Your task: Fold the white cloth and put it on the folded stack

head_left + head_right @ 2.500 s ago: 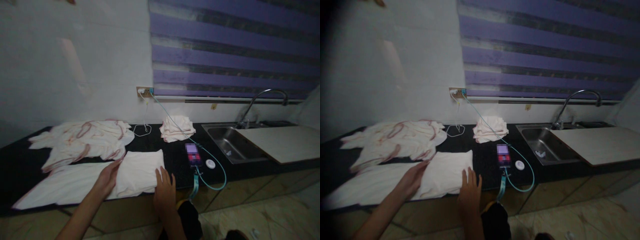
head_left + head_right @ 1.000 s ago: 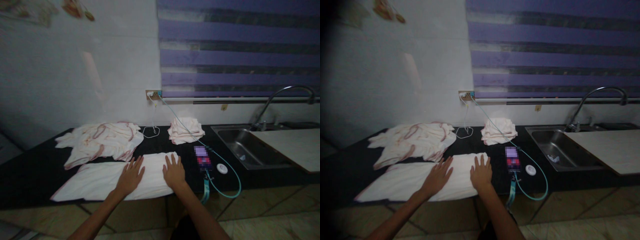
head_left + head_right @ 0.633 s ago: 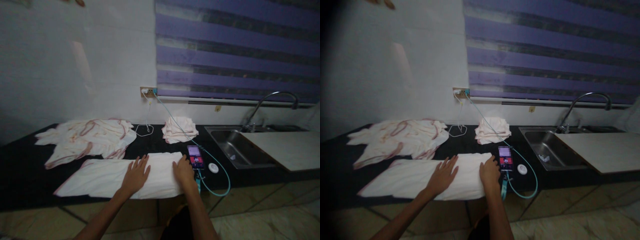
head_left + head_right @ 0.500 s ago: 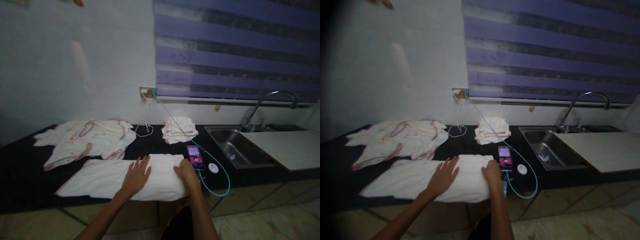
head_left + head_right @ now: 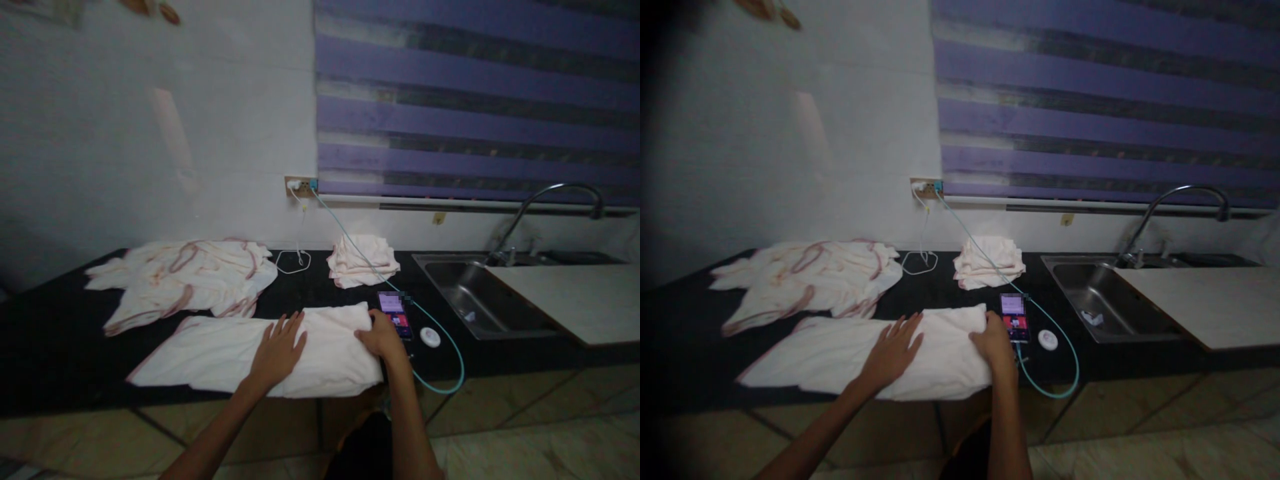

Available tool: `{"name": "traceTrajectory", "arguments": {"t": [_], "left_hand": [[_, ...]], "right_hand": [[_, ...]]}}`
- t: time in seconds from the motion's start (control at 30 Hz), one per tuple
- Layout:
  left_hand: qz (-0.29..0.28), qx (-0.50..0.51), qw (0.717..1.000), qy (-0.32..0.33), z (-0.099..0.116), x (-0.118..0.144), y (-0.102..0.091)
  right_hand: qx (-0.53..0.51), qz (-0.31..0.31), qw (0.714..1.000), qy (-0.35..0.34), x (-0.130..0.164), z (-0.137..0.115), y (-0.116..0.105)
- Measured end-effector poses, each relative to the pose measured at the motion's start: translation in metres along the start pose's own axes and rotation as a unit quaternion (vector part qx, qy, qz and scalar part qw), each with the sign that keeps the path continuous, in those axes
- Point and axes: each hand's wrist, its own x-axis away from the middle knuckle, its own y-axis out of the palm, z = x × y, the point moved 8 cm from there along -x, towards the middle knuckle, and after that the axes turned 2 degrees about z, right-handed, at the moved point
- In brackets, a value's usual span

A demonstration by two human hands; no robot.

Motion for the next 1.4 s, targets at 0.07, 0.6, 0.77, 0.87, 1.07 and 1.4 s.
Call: {"name": "traceTrajectory", "arguments": {"t": [0.07, 0.6, 0.77, 0.87, 1.07, 1.4], "left_hand": [[-0.007, -0.005, 1.0, -0.006, 0.0, 0.001, 0.0], [-0.035, -0.027, 0.999, -0.018, 0.002, 0.0, 0.001], [-0.035, -0.019, 0.999, -0.023, 0.007, -0.001, -0.002], [-0.031, 0.001, 0.999, -0.035, 0.015, -0.002, -0.002], [0.049, 0.188, 0.979, -0.059, 0.038, -0.013, -0.014], [-0.013, 0.743, 0.622, -0.246, 0.07, 0.002, 0.016]], "right_hand": [[-0.016, 0.006, 1.0, 0.006, 0.001, -0.001, 0.001], [-0.01, 0.055, 0.998, 0.019, 0.02, -0.003, 0.01], [0.005, 0.073, 0.997, 0.01, 0.02, -0.011, -0.005], [0.019, 0.084, 0.996, 0.019, 0.022, -0.02, -0.017], [0.068, 0.13, 0.988, 0.036, 0.031, -0.052, -0.052], [0.128, 0.123, 0.984, 0.029, 0.038, -0.104, -0.075]]}}
